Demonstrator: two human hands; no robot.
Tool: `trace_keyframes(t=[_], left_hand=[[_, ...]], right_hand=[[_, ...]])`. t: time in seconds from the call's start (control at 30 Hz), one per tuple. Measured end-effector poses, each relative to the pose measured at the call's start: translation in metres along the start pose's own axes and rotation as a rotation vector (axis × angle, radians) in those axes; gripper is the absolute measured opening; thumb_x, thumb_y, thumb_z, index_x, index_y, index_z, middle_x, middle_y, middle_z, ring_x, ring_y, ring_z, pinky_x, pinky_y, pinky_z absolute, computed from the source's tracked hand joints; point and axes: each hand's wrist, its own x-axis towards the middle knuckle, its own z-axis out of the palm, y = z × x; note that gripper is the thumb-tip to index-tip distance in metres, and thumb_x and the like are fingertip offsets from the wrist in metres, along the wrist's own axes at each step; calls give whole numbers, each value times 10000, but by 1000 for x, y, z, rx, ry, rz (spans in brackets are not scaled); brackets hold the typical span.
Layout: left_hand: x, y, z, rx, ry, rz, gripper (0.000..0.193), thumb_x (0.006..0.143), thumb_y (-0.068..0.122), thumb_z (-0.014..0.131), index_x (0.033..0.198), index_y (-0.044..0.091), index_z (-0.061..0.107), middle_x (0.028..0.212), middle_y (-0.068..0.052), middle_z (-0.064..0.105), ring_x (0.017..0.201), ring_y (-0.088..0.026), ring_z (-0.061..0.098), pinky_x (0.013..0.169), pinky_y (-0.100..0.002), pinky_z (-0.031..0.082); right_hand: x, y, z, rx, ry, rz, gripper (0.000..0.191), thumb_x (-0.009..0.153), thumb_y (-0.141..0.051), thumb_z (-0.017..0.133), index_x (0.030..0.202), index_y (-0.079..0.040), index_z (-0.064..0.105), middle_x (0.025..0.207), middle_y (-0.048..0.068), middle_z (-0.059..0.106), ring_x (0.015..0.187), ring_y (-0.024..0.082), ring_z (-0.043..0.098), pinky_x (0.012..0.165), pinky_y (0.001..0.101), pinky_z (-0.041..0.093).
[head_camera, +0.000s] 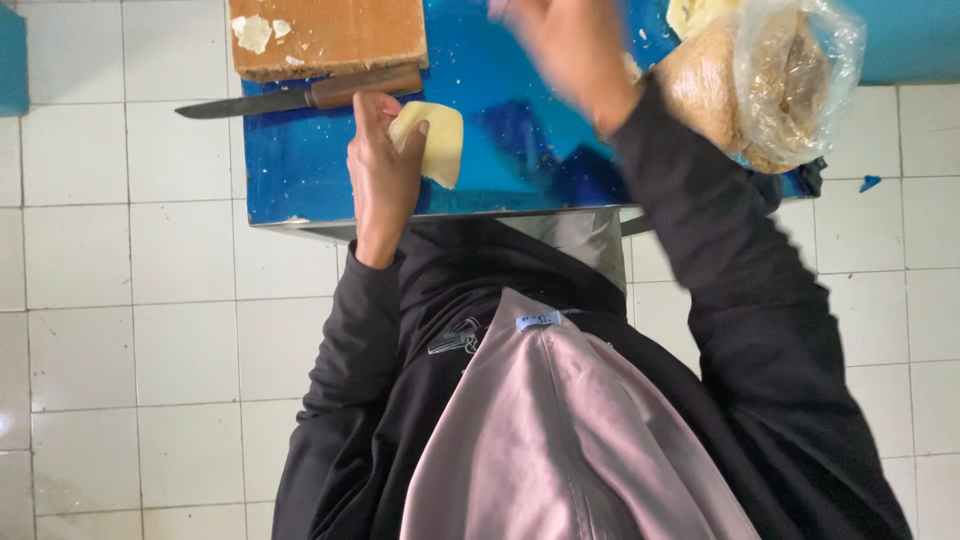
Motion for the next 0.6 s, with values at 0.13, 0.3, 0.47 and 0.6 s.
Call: trace_keyframes(t=[0.13, 0.3, 0.47, 0.6], left_hand=[[0, -1, 26, -456, 37, -55, 368, 1032, 71, 711, 1286, 20, 449, 1179, -155, 678, 1071, -202, 668, 895, -333, 542], [-8, 0, 49, -1024, -25, -202, 324, 1113, 219, 566, 1333, 0, 472, 1250, -140, 680, 1106, -150, 650, 945, -295, 525], [-14, 0, 64, -1186, -63, -219, 336, 1204, 226, 525, 1375, -62, 548, 1199, -123, 641, 1079, -122, 594, 975, -289, 485], [-12, 4, 74, -1188, -110, -196, 275, 1135, 195, 543, 1280, -38, 548, 1268, -142, 662, 1162, -181, 654, 1064, -333, 520]], right_hand=[[-41, -76, 44, 128, 124, -196, 207, 974, -85, 801, 1106, -13, 659, 977, 70, 629, 843, 168, 648, 753, 281, 533], [-51, -91, 43, 6, 241, -114, 367, 888, -64, 862, 1159, 4, 625, 1074, 110, 614, 891, 207, 644, 739, 296, 521], [-57, -78, 37, 130, 278, -46, 194, 970, -18, 815, 1104, -31, 676, 1113, 71, 680, 896, 162, 701, 790, 278, 578], [-66, -68, 34, 81, 292, -88, 275, 909, -65, 828, 1091, 33, 647, 1107, 104, 664, 924, 182, 690, 768, 274, 547]])
